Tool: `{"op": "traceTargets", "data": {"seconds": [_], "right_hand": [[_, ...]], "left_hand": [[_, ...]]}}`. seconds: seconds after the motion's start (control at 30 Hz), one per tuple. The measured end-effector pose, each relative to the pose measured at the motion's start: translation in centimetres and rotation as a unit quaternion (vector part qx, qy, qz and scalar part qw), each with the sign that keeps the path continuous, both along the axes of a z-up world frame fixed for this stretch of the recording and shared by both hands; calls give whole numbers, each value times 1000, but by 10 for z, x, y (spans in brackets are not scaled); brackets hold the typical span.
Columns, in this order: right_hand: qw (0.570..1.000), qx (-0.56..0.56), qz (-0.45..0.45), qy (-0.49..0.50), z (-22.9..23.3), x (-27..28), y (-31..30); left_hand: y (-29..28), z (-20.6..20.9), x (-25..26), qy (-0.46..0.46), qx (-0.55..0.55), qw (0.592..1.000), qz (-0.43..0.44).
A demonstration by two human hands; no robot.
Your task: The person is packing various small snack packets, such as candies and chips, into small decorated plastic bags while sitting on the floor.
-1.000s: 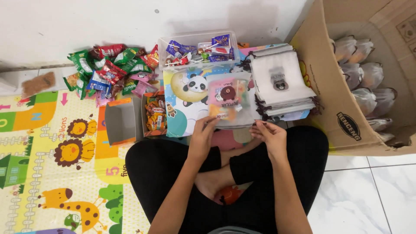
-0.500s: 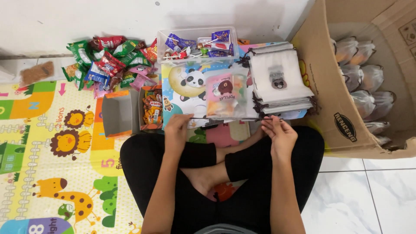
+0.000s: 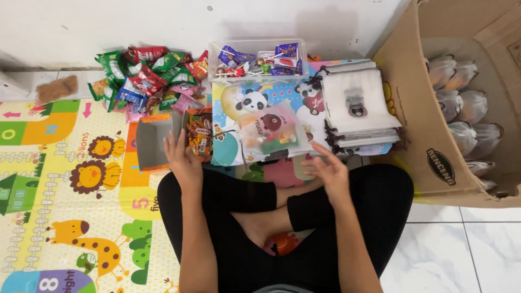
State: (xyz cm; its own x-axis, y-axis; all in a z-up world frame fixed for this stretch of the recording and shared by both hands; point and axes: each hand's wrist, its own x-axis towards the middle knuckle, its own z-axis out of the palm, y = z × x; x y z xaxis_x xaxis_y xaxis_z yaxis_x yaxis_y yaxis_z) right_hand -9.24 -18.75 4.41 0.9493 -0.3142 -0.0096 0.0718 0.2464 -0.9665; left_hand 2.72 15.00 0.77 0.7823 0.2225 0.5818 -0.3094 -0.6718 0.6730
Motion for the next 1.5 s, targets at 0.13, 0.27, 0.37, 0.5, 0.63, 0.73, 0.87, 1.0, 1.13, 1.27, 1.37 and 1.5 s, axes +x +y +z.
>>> {"op": "traceTargets", "data": {"seconds": [0.13, 0.27, 0.37, 0.5, 0.63, 0.73, 0.87, 1.0, 1.13, 1.27, 1.37, 1.5], "right_hand": [[999, -30, 27, -10, -12, 13, 19], [988, -47, 124, 74, 23, 5, 33], [970, -61, 187, 146, 23, 3, 37], [981, -114, -12, 153, -50, 16, 28], [992, -67, -82, 72, -52, 24, 30], [992, -46, -110, 40, -57, 24, 34], [993, -60, -85, 54, -47, 19, 38], [995, -60, -3, 74, -38, 21, 45], [997, -52, 14, 50, -45, 27, 53], [1000, -11, -12, 27, -56, 30, 56], [999, 12, -29, 18, -68, 35, 56], [999, 21, -40, 14, -70, 37, 63]], "left_hand": [[-17, -2, 1, -68, -22, 997, 10], [-43, 28, -12, -117, -50, 991, -35], [-56, 23, -17, -122, -59, 986, -96], [-73, 32, -32, -20, -23, 960, -280], [-100, 42, -46, 18, 6, 955, -296], [-106, 28, -45, 1, 20, 961, -276], [-103, 14, -44, 40, -95, 978, -182], [-101, 24, -43, 114, -258, 945, -165], [-93, -12, -32, 155, -348, 904, -196], [-92, -5, -32, 173, -371, 891, -196], [-92, 7, -33, 186, -389, 882, -189], [-87, 0, -30, 215, -446, 851, -174]]}}
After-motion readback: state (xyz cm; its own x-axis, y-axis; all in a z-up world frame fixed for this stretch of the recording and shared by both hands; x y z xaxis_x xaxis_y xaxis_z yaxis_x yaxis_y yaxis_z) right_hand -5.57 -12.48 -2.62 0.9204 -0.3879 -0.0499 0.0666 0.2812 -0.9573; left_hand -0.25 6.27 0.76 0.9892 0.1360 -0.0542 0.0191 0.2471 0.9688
